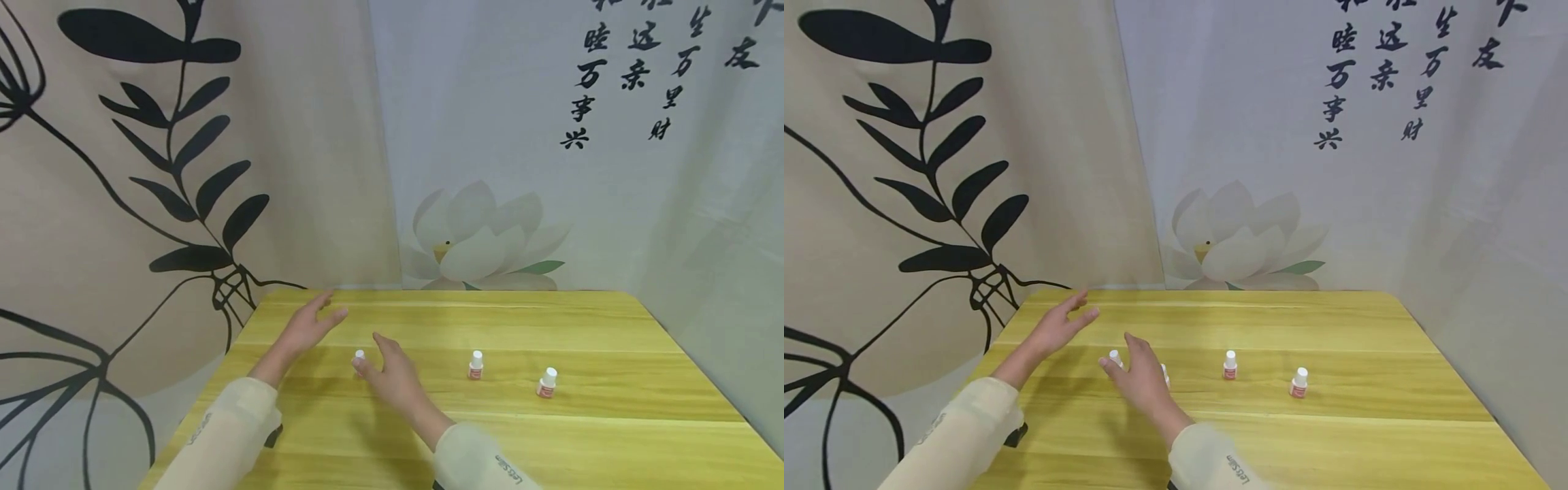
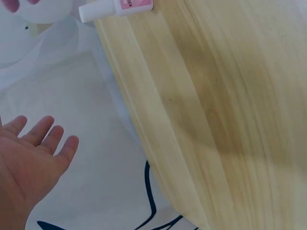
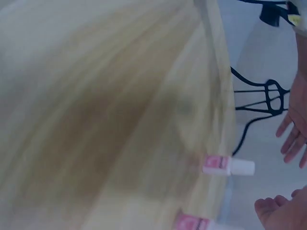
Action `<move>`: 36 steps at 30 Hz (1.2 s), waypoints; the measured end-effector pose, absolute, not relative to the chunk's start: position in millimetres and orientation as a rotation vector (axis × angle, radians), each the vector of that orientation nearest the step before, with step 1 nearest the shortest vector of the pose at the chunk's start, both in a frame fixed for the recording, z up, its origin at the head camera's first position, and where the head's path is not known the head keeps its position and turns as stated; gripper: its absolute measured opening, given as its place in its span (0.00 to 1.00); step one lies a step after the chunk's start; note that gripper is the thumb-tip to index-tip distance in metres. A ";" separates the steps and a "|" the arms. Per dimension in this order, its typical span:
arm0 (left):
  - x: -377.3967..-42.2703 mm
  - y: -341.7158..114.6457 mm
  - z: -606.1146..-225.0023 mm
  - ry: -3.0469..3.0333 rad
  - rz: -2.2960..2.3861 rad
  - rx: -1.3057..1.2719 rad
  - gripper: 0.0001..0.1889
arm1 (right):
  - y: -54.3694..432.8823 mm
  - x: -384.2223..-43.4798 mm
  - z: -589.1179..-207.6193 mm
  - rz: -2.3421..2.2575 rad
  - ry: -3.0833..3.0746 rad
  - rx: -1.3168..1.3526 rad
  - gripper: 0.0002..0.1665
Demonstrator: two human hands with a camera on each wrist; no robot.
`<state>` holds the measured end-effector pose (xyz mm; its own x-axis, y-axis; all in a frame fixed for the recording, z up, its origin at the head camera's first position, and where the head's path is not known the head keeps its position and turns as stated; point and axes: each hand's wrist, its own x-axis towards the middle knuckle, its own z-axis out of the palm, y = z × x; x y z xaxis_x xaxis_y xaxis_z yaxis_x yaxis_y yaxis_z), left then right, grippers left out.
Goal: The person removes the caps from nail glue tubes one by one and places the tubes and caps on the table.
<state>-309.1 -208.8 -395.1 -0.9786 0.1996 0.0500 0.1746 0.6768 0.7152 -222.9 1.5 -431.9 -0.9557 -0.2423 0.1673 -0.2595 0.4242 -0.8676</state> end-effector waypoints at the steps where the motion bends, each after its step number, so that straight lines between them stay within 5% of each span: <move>1: -309.0 -208.9 -396.3 2.841 1.214 0.310 0.46 | -1.1 -221.7 -434.4 1.615 -2.637 0.450 0.45; 17: -304.3 -211.1 -415.4 2.744 1.308 0.305 0.45 | -16.2 -217.6 -470.1 1.685 -2.642 0.225 0.47; 36: -303.3 -213.3 -443.4 2.604 1.500 0.285 0.30 | -29.6 -233.3 -493.6 1.674 -2.549 0.096 0.35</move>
